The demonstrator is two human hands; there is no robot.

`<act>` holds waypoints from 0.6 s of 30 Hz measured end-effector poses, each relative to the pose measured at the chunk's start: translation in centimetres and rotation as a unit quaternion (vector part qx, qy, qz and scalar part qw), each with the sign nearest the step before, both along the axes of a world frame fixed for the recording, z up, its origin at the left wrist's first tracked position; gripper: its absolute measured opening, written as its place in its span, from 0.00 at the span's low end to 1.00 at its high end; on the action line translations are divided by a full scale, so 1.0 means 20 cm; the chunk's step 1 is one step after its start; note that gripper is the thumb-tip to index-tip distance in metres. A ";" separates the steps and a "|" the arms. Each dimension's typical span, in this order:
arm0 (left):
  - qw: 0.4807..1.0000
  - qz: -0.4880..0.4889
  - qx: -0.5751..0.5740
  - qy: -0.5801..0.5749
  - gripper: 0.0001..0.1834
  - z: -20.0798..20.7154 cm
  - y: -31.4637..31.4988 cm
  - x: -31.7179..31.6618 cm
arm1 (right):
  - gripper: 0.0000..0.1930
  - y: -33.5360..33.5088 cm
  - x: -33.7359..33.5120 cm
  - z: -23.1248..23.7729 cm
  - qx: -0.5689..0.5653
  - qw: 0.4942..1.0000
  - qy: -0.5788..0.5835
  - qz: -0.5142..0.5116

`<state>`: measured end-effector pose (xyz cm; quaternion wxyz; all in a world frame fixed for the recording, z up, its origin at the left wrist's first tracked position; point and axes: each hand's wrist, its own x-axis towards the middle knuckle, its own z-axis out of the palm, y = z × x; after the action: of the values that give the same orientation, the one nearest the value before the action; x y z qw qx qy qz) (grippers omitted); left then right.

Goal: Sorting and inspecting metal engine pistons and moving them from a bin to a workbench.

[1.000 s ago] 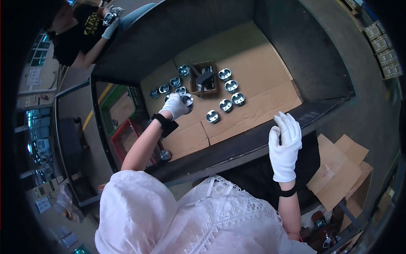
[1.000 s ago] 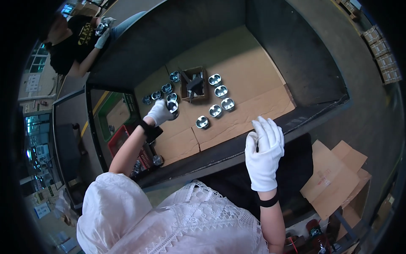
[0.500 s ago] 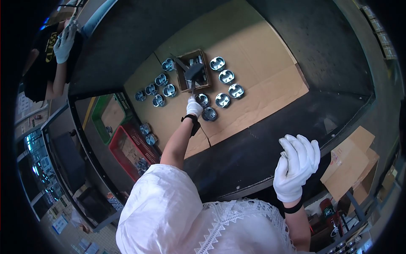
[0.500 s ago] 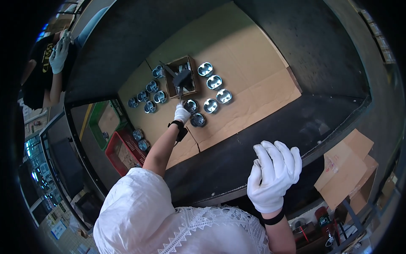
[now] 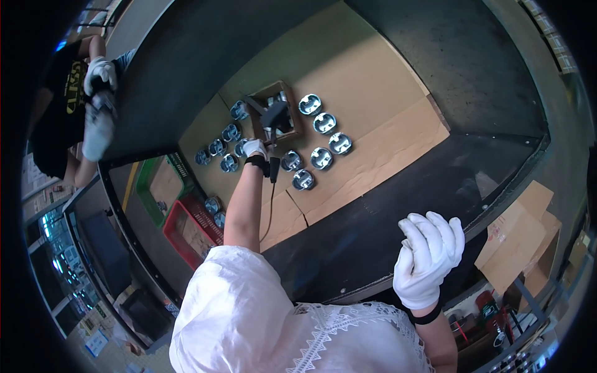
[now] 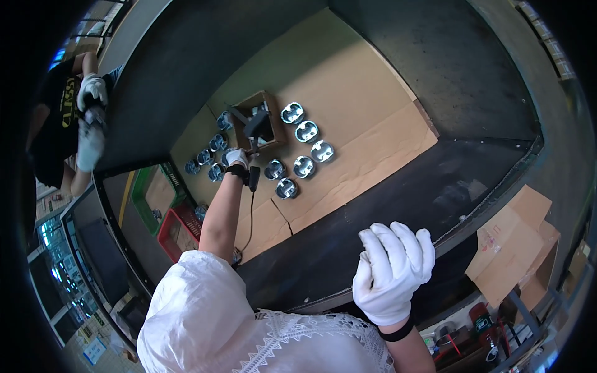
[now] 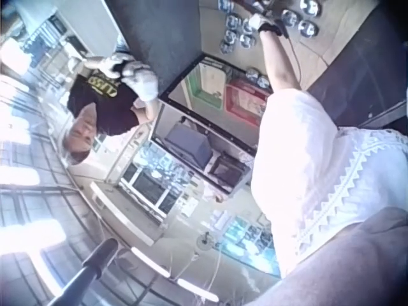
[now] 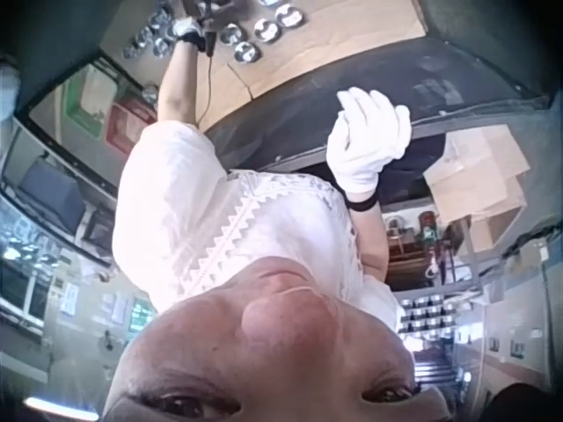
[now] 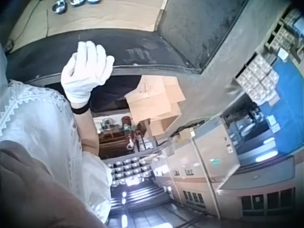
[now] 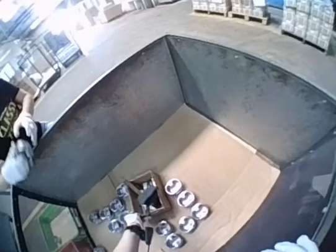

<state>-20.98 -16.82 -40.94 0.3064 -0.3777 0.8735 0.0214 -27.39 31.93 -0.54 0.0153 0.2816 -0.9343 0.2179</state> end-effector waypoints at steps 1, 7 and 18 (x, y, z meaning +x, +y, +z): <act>0.992 -0.114 -0.034 -0.034 0.19 -0.02 0.31 -0.23 | 0.12 0.02 -0.01 -0.04 0.044 0.999 0.010 -0.019; 0.847 0.264 0.096 0.451 0.16 -0.11 -0.11 -0.46 | 0.11 0.01 -0.01 -0.02 0.037 0.999 0.009 -0.017; 0.662 0.350 0.414 0.517 0.25 0.30 0.14 -0.70 | 0.13 0.00 0.00 -0.02 0.046 0.999 0.005 0.002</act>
<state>-35.07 -14.03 -34.98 -0.0996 -0.4177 0.5959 0.6787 -27.39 32.02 -1.02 0.0069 0.2853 -0.9426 0.1736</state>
